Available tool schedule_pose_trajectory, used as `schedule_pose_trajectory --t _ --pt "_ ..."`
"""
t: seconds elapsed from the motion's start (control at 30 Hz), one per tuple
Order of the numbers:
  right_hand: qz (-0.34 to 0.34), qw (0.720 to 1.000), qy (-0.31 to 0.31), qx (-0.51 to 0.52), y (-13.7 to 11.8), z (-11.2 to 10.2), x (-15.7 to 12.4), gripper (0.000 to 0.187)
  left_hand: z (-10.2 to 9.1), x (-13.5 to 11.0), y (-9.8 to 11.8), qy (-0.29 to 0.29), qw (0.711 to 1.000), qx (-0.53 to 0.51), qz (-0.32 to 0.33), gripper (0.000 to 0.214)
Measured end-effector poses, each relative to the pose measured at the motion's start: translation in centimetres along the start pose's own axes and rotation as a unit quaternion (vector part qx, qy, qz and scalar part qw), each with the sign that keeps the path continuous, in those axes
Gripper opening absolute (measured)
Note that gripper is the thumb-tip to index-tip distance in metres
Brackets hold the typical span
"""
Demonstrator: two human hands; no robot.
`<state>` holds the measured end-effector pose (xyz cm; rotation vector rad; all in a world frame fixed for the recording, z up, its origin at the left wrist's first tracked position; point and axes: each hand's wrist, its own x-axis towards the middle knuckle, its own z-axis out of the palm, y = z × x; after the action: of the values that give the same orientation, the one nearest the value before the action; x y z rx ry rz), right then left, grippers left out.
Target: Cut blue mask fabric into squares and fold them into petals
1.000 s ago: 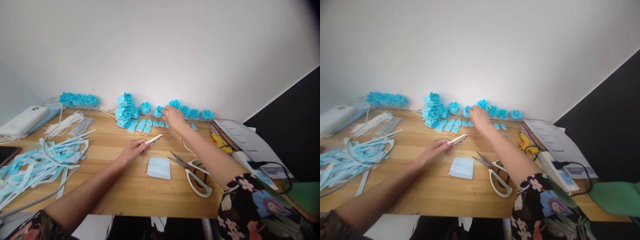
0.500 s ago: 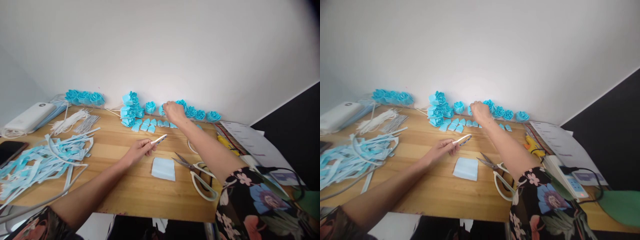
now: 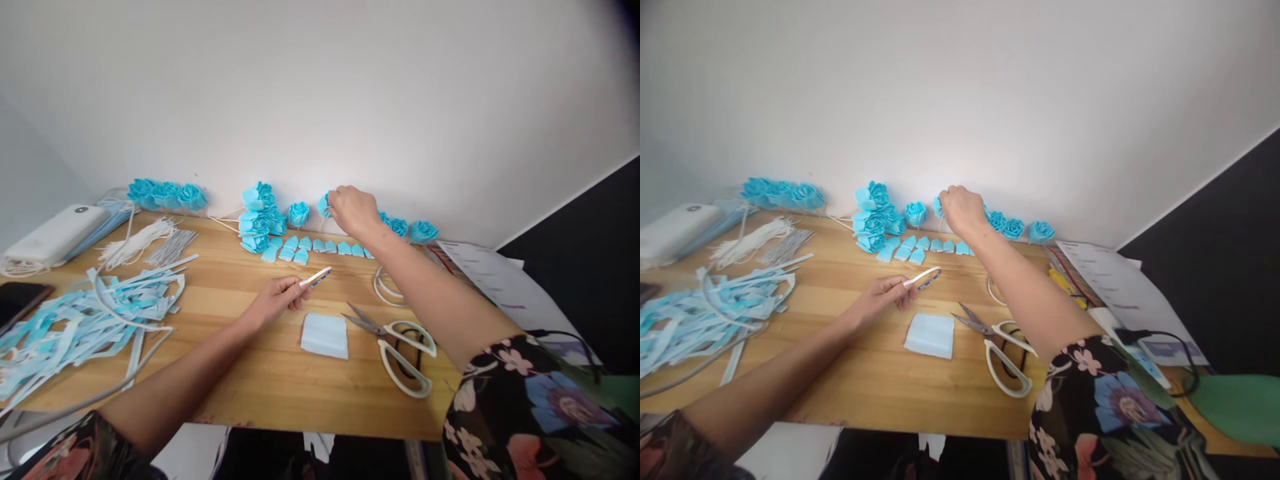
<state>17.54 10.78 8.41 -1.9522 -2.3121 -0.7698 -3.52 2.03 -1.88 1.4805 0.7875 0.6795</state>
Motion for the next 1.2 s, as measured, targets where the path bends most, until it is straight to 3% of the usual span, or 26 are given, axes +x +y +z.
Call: schedule_pose_trajectory --t 0.13,0.43,1.2 --pt "0.013 1.0 -0.006 0.015 0.2 0.0 0.7 0.018 0.0 0.0 -0.1 0.0 1.0 0.007 0.001 0.042" --pt "-0.032 0.999 -0.018 0.022 -1.3 0.1 0.9 0.019 0.5 0.0 0.5 0.006 1.0 0.024 0.004 0.043" --pt "-0.04 0.998 -0.041 0.036 -0.1 0.8 -0.1 0.02 -0.3 -0.1 0.3 0.002 1.0 0.014 -0.007 0.041"
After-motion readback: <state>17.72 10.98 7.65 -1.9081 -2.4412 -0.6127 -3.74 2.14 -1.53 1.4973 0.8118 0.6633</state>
